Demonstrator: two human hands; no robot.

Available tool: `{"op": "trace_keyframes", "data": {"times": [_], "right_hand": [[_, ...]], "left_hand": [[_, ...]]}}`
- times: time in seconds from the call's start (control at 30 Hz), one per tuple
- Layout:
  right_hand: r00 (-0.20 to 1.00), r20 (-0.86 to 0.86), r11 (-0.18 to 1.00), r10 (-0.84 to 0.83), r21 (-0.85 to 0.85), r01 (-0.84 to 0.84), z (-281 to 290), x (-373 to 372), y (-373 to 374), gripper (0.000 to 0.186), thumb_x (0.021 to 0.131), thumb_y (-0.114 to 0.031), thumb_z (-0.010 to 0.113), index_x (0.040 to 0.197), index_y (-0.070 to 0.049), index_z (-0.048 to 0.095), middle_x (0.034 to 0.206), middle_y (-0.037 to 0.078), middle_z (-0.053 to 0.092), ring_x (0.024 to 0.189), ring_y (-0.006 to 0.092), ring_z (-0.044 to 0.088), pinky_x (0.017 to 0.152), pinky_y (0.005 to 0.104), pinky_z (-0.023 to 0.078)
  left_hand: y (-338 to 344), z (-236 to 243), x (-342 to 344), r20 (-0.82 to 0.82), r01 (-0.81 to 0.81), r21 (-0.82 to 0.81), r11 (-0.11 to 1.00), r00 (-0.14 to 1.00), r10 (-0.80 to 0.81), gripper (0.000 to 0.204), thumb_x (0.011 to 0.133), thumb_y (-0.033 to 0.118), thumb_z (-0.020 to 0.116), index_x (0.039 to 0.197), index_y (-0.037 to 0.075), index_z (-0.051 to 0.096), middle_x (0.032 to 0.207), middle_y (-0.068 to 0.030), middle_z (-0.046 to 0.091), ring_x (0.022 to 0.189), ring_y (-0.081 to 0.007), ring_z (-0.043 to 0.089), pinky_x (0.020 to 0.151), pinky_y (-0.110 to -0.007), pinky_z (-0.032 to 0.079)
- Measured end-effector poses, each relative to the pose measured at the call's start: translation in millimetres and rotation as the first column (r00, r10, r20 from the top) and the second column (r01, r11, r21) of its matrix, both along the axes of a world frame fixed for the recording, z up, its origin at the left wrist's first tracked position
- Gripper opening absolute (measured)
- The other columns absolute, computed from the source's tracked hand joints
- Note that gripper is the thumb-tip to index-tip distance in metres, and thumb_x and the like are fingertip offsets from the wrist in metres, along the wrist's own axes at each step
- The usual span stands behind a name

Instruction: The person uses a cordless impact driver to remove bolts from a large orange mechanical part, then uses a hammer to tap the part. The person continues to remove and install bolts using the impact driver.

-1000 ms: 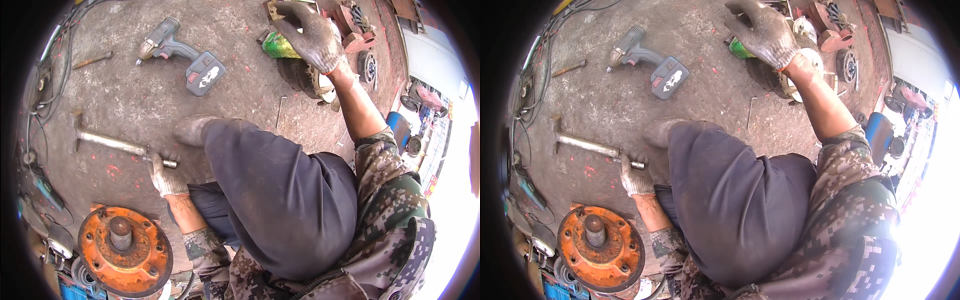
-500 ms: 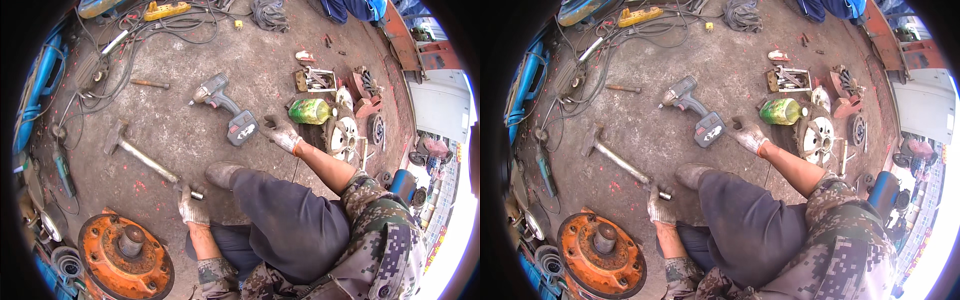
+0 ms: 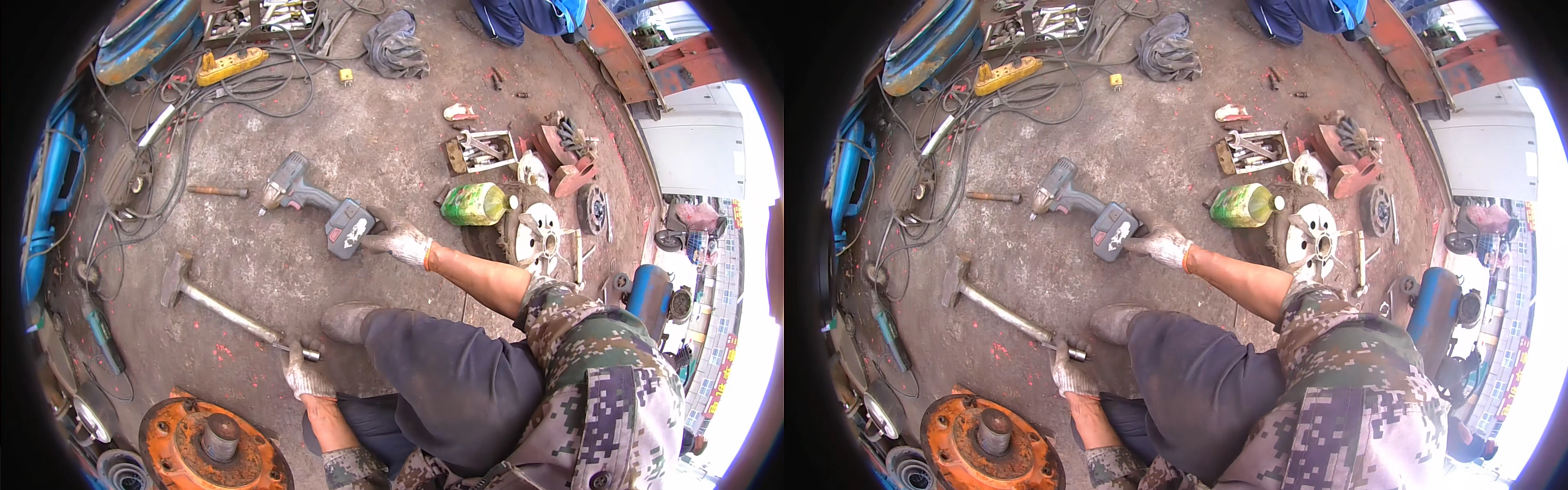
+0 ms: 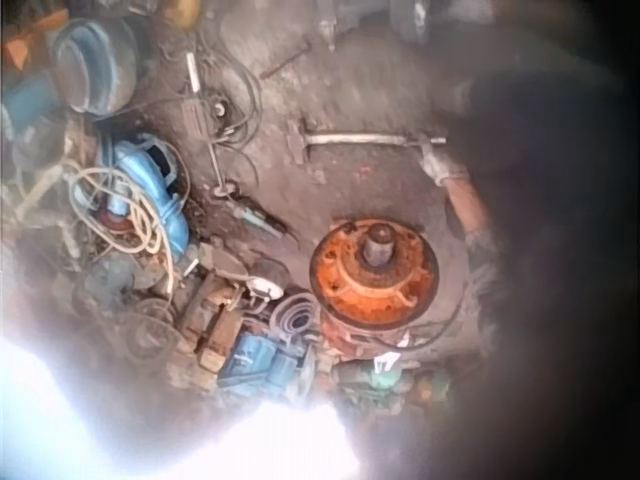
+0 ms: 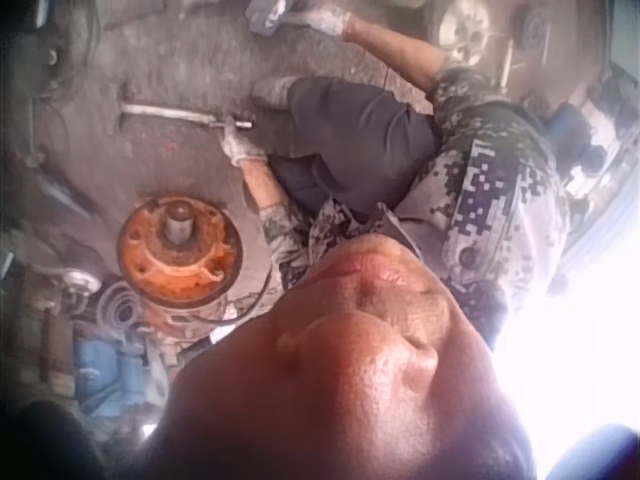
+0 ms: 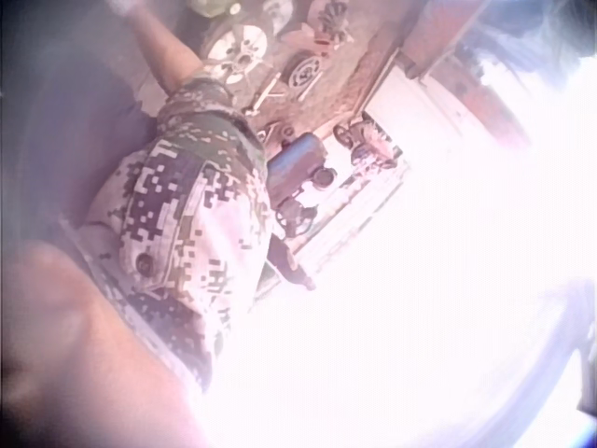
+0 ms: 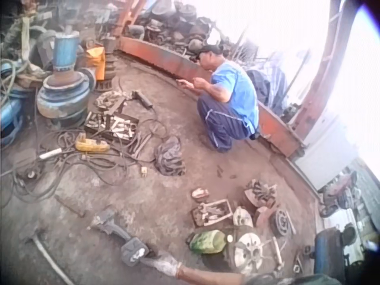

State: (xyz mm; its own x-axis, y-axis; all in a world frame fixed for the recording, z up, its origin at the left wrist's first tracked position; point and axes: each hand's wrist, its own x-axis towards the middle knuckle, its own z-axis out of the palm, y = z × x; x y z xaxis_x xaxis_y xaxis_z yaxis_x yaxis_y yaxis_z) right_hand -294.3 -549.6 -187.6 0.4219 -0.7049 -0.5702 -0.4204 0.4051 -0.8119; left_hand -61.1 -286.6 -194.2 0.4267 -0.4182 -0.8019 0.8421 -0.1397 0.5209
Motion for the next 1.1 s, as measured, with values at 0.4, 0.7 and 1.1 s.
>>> {"op": "trace_keyframes", "data": {"times": [0.4, 0.7, 1.1], "right_hand": [[0.838, -0.036, 0.772, 0.545, -0.369, -0.518, 41, 62, 66, 0.047, 0.09, -0.034, 0.076, 0.125, -0.004, 0.068, 0.111, 0.019, 0.072, 0.102, 0.0378, 0.071, 0.088, 0.0464, 0.056], [0.872, -0.268, 0.892, 0.411, -0.079, -0.445, -15, 31, 51, 0.049, 0.093, -0.032, 0.072, 0.133, -0.003, 0.067, 0.108, 0.018, 0.076, 0.097, 0.0282, 0.073, 0.086, 0.0408, 0.056], [0.805, -0.327, 0.759, 0.495, -0.289, -0.583, -19, 33, 72, 0.052, 0.092, -0.046, 0.072, 0.117, -0.001, 0.068, 0.107, 0.027, 0.072, 0.101, 0.0448, 0.071, 0.084, 0.0496, 0.055]], "left_hand": [[-67, 30, -37, -0.067, 0.202, -0.273, 0.94, 0.971, -0.228, 0.049, 0.102, 0.022, 0.066, 0.144, 0.0, 0.052, 0.137, -0.0156, 0.06, 0.12, -0.0285, 0.061, 0.104, -0.046, 0.051], [-90, 127, 5, 0.646, 0.405, -0.021, 0.914, 0.703, -0.296, 0.03, 0.105, 0.02, 0.064, 0.126, -0.001, 0.066, 0.103, -0.0094, 0.072, 0.094, -0.0213, 0.067, 0.096, -0.038, 0.054], [-74, 290, 128, 0.902, 0.608, -0.241, 0.756, -0.148, 0.406, 0.049, 0.112, 0.035, 0.05, 0.149, 0.004, 0.054, 0.13, -0.0116, 0.069, 0.12, -0.0246, 0.066, 0.106, -0.04, 0.051]]}}
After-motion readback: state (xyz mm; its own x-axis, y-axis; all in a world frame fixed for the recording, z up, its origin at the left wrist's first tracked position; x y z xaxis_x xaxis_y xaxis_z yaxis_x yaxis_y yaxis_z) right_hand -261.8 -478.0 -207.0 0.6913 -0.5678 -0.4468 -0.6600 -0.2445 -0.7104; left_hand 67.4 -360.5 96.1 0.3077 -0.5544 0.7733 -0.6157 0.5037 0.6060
